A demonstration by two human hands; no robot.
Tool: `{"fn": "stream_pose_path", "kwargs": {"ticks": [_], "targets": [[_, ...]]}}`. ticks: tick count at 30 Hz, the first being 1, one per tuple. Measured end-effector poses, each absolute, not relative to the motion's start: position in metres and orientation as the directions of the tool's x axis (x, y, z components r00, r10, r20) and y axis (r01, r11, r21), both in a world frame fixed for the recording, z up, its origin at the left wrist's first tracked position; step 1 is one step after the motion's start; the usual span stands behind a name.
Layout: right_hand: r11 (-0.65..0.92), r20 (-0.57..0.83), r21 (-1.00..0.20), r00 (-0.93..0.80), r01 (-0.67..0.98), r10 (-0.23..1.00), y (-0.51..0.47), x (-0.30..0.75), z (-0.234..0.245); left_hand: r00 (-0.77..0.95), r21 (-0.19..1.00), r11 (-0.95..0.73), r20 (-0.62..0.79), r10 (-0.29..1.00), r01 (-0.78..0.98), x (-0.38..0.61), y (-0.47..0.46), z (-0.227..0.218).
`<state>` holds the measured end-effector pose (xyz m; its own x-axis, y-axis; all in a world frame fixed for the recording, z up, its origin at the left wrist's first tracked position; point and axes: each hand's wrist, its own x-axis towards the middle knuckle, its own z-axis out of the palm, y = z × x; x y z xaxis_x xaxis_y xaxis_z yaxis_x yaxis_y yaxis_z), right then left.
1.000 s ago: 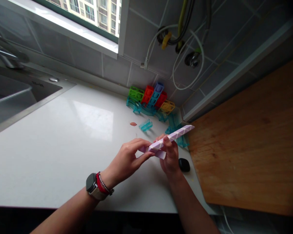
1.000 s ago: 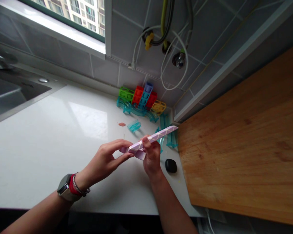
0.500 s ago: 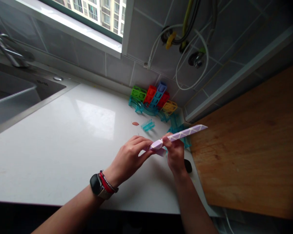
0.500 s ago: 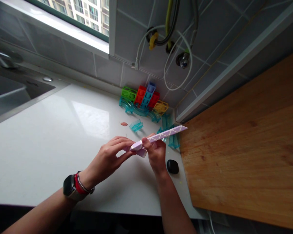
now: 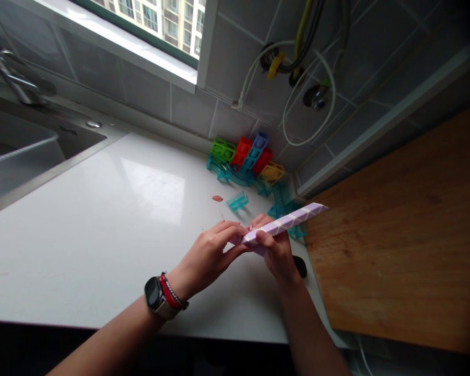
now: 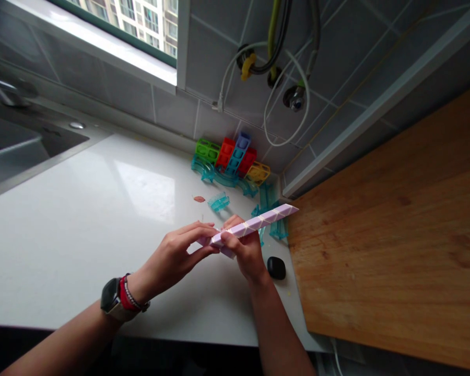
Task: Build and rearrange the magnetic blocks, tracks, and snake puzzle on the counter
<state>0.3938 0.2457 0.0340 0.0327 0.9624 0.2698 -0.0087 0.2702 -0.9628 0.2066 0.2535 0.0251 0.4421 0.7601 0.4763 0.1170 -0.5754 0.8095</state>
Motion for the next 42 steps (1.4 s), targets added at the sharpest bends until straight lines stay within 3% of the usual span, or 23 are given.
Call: {"fn": "stream_pose_path", "kwargs": {"ticks": [5, 8, 13, 18, 22, 27, 36, 39, 42], "targets": [[0.351, 0.382, -0.901, 0.084, 0.255, 0.92, 0.239, 0.39, 0.039, 0.406, 0.787, -0.547, 0.418, 0.813, 0.285, 0.207, 0.254, 0.023], [0.388, 0.43, -0.863, 0.065, 0.322, 0.901, 0.237, 0.388, 0.042, 0.407, 0.813, -0.515, 0.389, 0.827, 0.27, 0.205, 0.255, 0.025], [0.377, 0.374, -0.926, 0.113, -0.009, 0.921, 0.242, 0.389, 0.035, 0.408, 0.867, -0.489, 0.414, 0.814, 0.095, 0.205, 0.255, 0.032], [0.189, 0.204, -0.921, -0.011, -0.341, 0.979, 0.243, 0.387, 0.032, 0.416, 0.917, -0.392, 0.384, 0.824, -0.068, 0.205, 0.255, 0.036], [0.036, 0.101, -0.883, -0.115, -0.469, 0.988, 0.239, 0.386, 0.032, 0.415, 0.872, -0.462, 0.484, 0.771, -0.159, 0.203, 0.256, 0.04], [-0.087, 0.021, -0.874, -0.215, -0.479, 0.976, 0.238, 0.387, 0.029, 0.425, 0.858, -0.495, 0.503, 0.752, -0.14, 0.201, 0.256, 0.042], [0.197, 0.221, -0.952, -0.084, -0.233, 0.972, 0.246, 0.398, 0.035, 0.431, 0.781, -0.624, 0.569, 0.7, -0.017, 0.205, 0.252, 0.029], [0.362, 0.362, -0.93, -0.004, 0.063, 0.932, 0.245, 0.401, 0.038, 0.413, 0.73, -0.672, 0.577, 0.705, 0.127, 0.205, 0.254, 0.024], [0.434, 0.495, -0.827, 0.095, 0.357, 0.864, 0.241, 0.395, 0.039, 0.376, 0.68, -0.682, 0.578, 0.724, 0.268, 0.204, 0.257, 0.021]]}}
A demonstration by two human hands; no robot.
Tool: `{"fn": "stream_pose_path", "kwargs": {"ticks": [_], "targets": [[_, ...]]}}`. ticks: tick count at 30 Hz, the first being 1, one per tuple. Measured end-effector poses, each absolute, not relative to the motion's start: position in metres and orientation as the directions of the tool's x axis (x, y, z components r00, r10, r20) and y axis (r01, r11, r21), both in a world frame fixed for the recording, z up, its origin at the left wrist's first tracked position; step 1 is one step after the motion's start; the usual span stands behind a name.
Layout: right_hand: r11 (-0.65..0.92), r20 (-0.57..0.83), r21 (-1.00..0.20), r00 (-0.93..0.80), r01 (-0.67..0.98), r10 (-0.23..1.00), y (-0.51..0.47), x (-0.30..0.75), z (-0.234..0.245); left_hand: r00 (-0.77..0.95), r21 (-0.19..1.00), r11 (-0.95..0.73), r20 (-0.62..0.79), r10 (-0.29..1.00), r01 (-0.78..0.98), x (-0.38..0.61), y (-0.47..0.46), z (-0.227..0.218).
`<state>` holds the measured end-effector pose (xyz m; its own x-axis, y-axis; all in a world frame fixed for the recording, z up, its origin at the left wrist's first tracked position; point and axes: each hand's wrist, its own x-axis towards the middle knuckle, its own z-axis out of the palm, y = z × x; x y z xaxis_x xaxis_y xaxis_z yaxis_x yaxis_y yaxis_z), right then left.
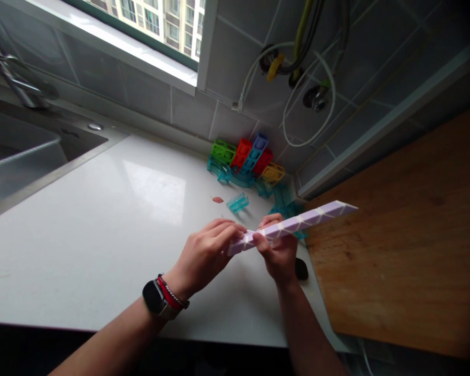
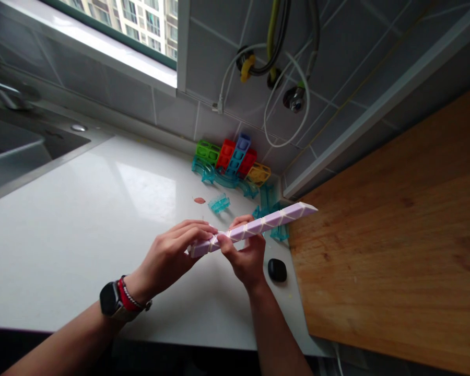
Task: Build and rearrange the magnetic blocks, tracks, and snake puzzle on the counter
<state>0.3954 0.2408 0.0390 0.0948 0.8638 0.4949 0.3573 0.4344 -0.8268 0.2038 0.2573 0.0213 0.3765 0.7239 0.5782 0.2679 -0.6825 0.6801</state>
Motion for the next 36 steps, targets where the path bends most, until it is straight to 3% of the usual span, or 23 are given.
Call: {"fn": "stream_pose_path", "kwargs": {"ticks": [4, 10, 14, 19, 25, 30, 36], "targets": [[0.429, 0.536, -0.79, 0.154, 0.439, 0.83, 0.236, 0.385, 0.035, 0.319, 0.615, -0.713, 0.638, 0.701, 0.338, 0.201, 0.259, 0.019], [0.236, 0.25, -0.957, 0.067, 0.166, 0.966, 0.238, 0.387, 0.031, 0.299, 0.628, -0.696, 0.629, 0.718, 0.35, 0.199, 0.258, 0.019], [0.241, 0.241, -0.965, -0.012, 0.101, 0.971, 0.239, 0.394, 0.035, 0.342, 0.674, -0.65, 0.553, 0.759, 0.351, 0.198, 0.257, 0.022], [0.398, 0.379, -0.887, -0.123, 0.235, 0.917, 0.236, 0.398, 0.042, 0.352, 0.845, -0.463, 0.362, 0.863, 0.268, 0.194, 0.258, 0.027], [0.394, 0.393, -0.899, -0.043, 0.19, 0.918, 0.236, 0.39, 0.039, 0.381, 0.98, -0.195, 0.168, 0.909, 0.033, 0.196, 0.258, 0.039], [0.243, 0.244, -0.97, 0.184, 0.03, 0.952, 0.243, 0.387, 0.026, 0.455, 0.983, 0.064, 0.021, 0.89, -0.172, 0.197, 0.262, 0.044], [0.051, 0.041, -0.99, 0.08, -0.129, 0.996, 0.248, 0.389, 0.022, 0.485, 0.951, 0.211, -0.077, 0.871, -0.228, 0.196, 0.265, 0.044]]}}
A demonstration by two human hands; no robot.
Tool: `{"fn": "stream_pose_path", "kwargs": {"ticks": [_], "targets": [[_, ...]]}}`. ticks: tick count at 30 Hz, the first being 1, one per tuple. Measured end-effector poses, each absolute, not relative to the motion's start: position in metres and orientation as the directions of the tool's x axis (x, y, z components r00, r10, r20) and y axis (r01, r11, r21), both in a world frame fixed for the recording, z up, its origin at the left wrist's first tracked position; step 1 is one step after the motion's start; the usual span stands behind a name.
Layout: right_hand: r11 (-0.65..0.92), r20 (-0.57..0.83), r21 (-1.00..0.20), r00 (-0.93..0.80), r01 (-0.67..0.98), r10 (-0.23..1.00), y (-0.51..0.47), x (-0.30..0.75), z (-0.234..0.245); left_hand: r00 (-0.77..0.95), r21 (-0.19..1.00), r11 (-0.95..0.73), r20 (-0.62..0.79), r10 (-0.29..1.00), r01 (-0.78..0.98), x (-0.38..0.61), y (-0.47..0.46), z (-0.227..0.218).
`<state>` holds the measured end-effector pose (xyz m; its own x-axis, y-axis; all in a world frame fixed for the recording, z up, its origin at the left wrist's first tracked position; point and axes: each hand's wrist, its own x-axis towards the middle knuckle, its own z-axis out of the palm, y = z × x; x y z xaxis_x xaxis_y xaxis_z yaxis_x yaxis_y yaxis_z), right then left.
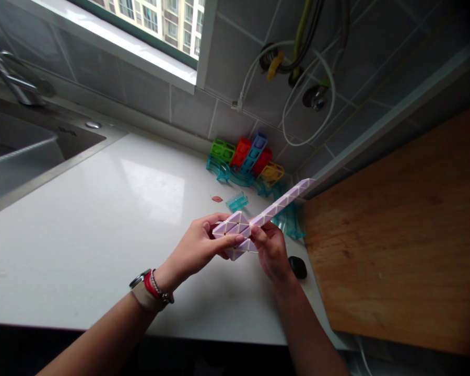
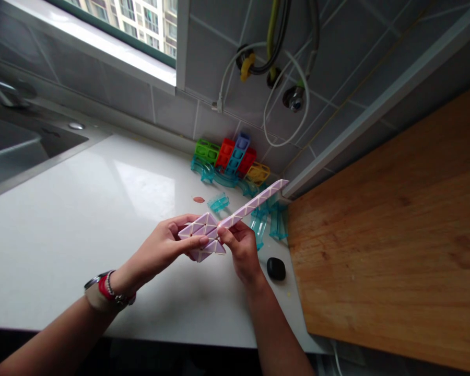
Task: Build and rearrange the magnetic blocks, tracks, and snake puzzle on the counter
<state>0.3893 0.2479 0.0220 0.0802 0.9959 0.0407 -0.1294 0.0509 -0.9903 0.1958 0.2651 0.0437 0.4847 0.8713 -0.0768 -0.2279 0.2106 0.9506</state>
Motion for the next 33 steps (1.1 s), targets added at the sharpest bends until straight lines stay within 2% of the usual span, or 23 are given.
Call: {"fn": "stream_pose_path", "kwargs": {"ticks": [7, 13, 18, 28, 33], "targets": [[0.086, 0.051, -0.975, 0.168, -0.206, 0.984, 0.2496, 0.3869, 0.0259, 0.513, 0.9, 0.31, -0.119, 0.85, -0.305, 0.1958, 0.2661, 0.043], [0.098, 0.069, -0.979, 0.164, -0.181, 0.984, 0.2498, 0.3867, 0.0228, 0.505, 0.87, 0.351, -0.143, 0.851, -0.346, 0.1954, 0.2661, 0.041], [0.092, 0.076, -0.985, 0.115, -0.148, 0.99, 0.2489, 0.3866, 0.02, 0.473, 0.867, 0.339, -0.14, 0.87, -0.365, 0.1954, 0.2661, 0.0403], [0.095, 0.076, -0.987, 0.142, -0.132, 0.987, 0.2489, 0.3846, 0.0186, 0.429, 0.838, 0.336, -0.138, 0.893, -0.431, 0.1974, 0.2655, 0.0409], [0.104, 0.103, -0.994, 0.048, -0.021, 0.994, 0.2475, 0.3825, 0.0207, 0.352, 0.816, 0.281, -0.102, 0.93, -0.506, 0.1967, 0.2679, 0.0387]]}}
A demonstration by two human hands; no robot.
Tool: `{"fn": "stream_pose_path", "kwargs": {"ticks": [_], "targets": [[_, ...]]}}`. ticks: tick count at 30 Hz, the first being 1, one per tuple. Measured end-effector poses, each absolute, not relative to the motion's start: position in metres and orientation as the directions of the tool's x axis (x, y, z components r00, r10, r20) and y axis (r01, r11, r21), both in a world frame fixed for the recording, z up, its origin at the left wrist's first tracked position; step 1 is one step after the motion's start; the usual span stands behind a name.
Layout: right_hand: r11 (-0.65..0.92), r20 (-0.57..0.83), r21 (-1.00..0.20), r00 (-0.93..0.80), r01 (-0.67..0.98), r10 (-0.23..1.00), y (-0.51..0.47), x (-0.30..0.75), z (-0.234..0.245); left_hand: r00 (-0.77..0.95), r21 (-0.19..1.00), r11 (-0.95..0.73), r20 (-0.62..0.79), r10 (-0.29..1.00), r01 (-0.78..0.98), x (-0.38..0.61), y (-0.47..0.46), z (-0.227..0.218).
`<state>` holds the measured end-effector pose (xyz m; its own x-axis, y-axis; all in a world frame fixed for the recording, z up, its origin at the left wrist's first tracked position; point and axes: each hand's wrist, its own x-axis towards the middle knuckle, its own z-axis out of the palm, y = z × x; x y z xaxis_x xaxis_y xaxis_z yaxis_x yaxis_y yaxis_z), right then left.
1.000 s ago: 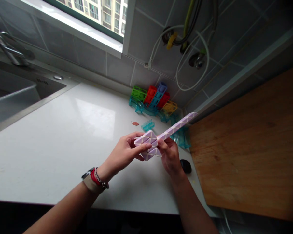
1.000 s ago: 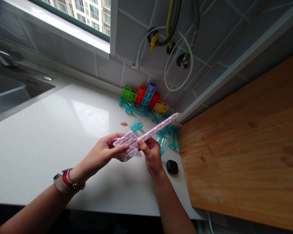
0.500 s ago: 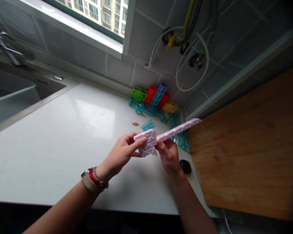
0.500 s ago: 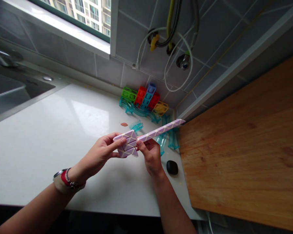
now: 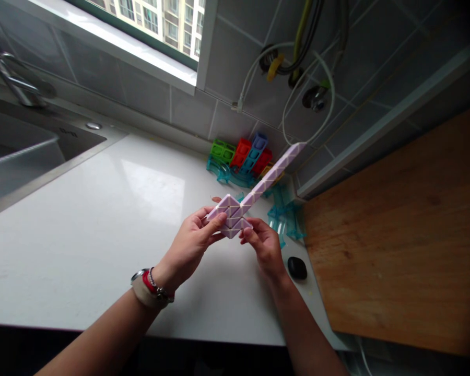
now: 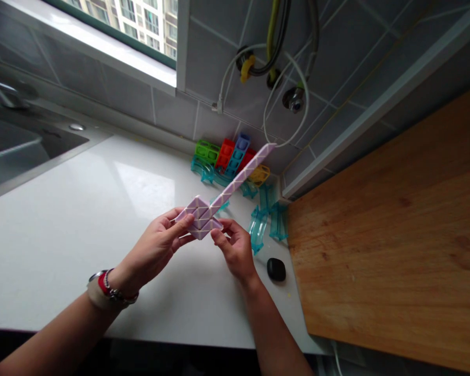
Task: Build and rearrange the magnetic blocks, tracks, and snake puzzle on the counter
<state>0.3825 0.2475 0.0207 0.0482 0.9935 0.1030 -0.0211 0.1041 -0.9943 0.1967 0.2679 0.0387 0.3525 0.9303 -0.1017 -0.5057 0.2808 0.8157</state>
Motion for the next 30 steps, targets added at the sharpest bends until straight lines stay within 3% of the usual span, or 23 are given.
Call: {"fn": "stream_pose_path", "kwargs": {"ticks": [13, 18, 24, 30], "targets": [[0.189, 0.191, -0.981, 0.024, 0.045, 0.981, 0.242, 0.378, 0.026, 0.353, 0.848, 0.341, -0.199, 0.914, -0.405, 0.195, 0.267, 0.04], [0.175, 0.172, -0.984, 0.088, -0.028, 0.981, 0.242, 0.376, 0.025, 0.353, 0.848, 0.342, -0.2, 0.914, -0.406, 0.196, 0.265, 0.043], [0.086, 0.024, -0.962, 0.233, -0.259, 0.972, 0.248, 0.374, 0.02, 0.287, 0.914, 0.089, 0.031, 0.958, -0.397, 0.205, 0.258, 0.036], [-0.067, -0.117, -0.945, 0.138, -0.32, 0.984, 0.248, 0.376, 0.025, 0.247, 0.944, -0.054, 0.14, 0.959, -0.325, 0.208, 0.253, 0.032]]}}
